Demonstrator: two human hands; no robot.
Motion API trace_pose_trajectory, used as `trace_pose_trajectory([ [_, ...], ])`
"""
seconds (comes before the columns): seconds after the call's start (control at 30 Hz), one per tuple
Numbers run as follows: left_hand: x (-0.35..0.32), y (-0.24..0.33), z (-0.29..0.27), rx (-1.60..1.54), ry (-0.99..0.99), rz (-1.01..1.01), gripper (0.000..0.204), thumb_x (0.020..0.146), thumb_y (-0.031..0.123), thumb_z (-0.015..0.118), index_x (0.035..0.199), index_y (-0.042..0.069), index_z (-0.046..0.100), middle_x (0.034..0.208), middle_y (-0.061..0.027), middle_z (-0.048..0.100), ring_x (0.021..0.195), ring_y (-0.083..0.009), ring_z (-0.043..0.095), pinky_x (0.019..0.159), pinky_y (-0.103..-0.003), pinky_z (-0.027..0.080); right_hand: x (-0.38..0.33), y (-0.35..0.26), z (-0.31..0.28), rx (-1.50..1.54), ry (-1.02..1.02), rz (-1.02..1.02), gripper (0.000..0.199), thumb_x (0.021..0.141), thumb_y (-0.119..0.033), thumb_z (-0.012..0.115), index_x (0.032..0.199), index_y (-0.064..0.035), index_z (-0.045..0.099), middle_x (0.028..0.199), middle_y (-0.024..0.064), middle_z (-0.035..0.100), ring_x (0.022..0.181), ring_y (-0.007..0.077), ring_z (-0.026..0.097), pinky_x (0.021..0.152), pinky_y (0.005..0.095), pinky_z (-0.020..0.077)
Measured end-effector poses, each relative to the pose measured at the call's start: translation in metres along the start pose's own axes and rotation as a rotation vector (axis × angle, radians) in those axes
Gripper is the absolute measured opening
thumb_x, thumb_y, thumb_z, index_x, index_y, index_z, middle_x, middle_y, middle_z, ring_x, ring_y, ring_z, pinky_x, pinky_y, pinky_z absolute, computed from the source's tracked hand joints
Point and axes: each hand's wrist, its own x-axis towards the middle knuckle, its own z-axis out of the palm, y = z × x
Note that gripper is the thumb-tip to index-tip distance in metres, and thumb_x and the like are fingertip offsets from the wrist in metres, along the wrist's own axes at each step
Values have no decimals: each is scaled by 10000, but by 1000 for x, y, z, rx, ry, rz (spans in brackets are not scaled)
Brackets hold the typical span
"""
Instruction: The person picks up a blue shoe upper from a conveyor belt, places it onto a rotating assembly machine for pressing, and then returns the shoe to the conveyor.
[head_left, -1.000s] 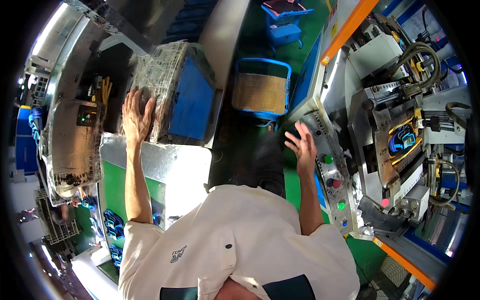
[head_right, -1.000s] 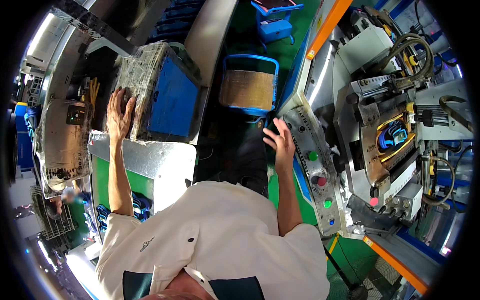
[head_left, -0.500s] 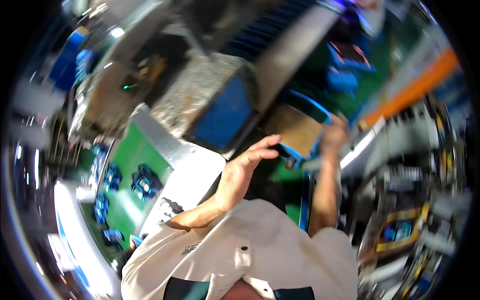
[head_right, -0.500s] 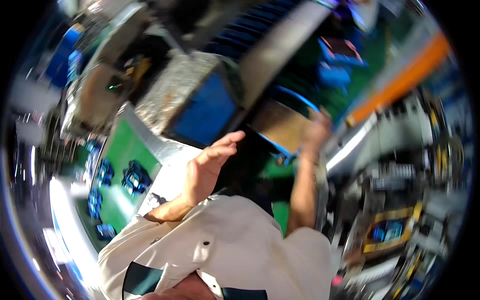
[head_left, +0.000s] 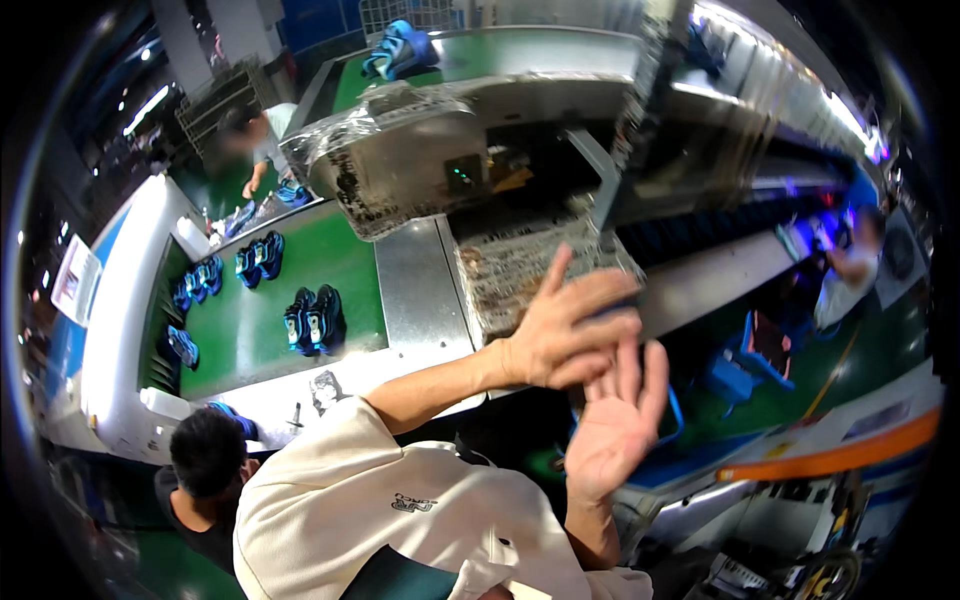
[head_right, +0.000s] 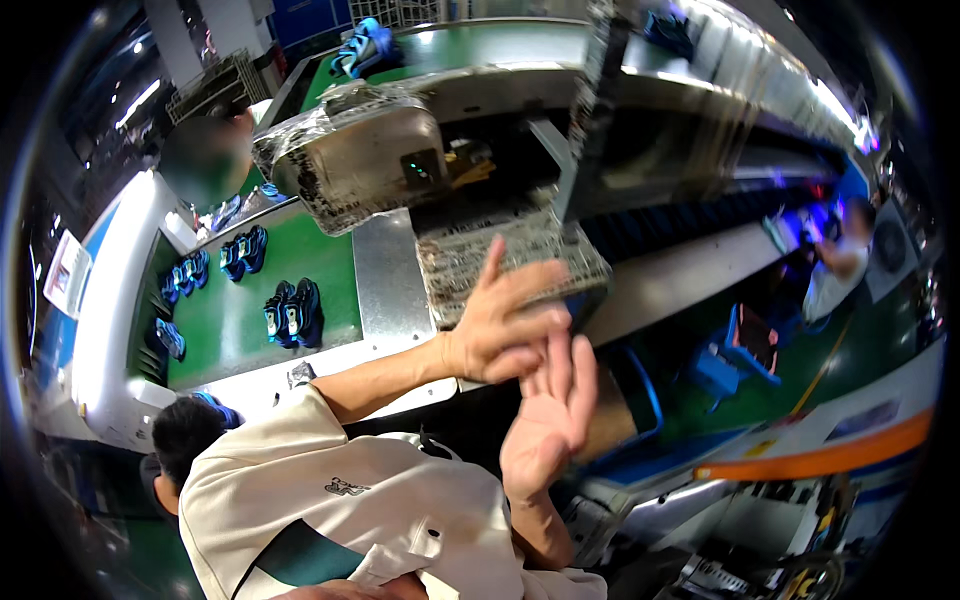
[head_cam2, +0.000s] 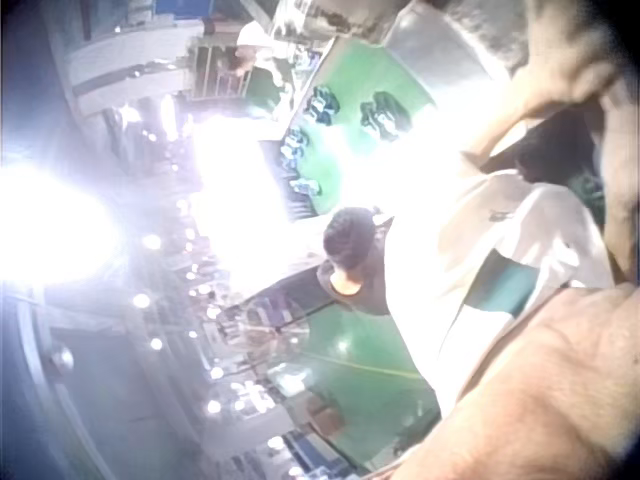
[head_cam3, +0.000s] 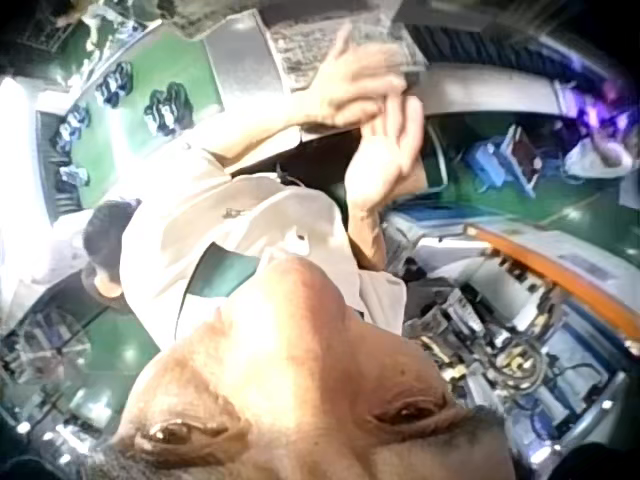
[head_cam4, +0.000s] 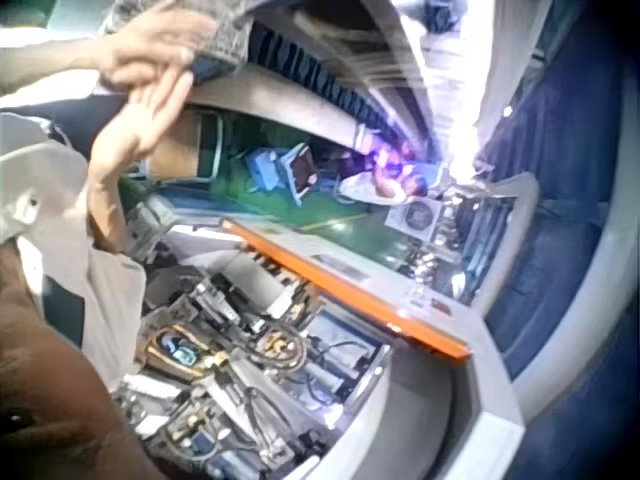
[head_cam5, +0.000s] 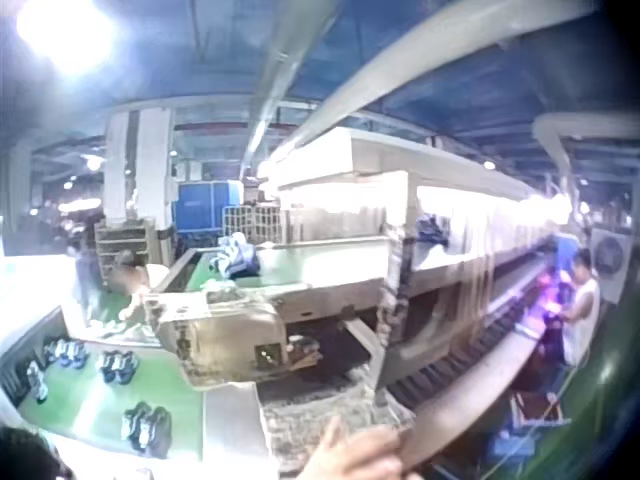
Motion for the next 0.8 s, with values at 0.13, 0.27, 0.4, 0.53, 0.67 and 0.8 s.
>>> trace_pose_trajectory([
  [0.13, -38, -73, -8, -114, 31, -665, 624, 904, 388, 605, 1391, 41, 425, 1427, -230, 403, 1336, -390, 368, 1128, -566, 184, 51, 6, 11, -526, -209, -631, 639, 968, -419, 479, 1295, 115, 357, 1277, 321, 496, 1017, 391, 628, 887, 431, 538],
  [0.27, -78, -119, -5, 32, -225, -451, 685, 879, 456, 601, 1387, 31, 425, 1465, -243, 334, 1347, -435, 324, 1112, -578, 222, 142, 44, 62, -830, -358, -533, 329, 844, -52, 670, 1111, 102, 553, 1122, 251, 625, 999, 344, 641, 867, 398, 533],
  [0.4, -89, -124, -5, 96, -504, -421, 666, 894, 492, 531, 1357, 18, 452, 1449, -232, 365, 1358, -418, 318, 1123, -580, 200, 245, 97, 144, -1120, -715, -836, 349, 716, 33, 694, 1059, 25, 627, 1070, 186, 656, 966, 351, 645, 847, 383, 522],
  [0.53, -93, -129, -15, -46, -383, -434, 656, 898, 510, 506, 1265, -33, 536, 1399, -231, 432, 1336, -427, 344, 1126, -576, 192, 322, 183, 209, -1334, -990, -911, 517, 662, -24, 736, 1155, -47, 584, 1121, 149, 623, 1024, 334, 610, 855, 401, 504],
  [0.67, -97, -132, -10, -191, -286, -476, 638, 903, 504, 505, 1229, -41, 569, 1367, -223, 469, 1317, -409, 379, 1133, -559, 192, 392, 277, 248, -1459, -1164, -948, 790, 627, -115, 828, 1329, -104, 465, 1335, 173, 505, 1165, 367, 537, 963, 407, 477],
  [0.8, -99, -137, -11, -295, -161, -521, 551, 876, 429, 593, 1170, -36, 613, 1288, -183, 545, 1296, -380, 406, 1132, -549, 209, 428, 346, 280, -1534, -1303, -894, 879, 615, -221, 870, 1378, -114, 447, 1288, 201, 554, 1044, 343, 615, 880, 399, 515],
])
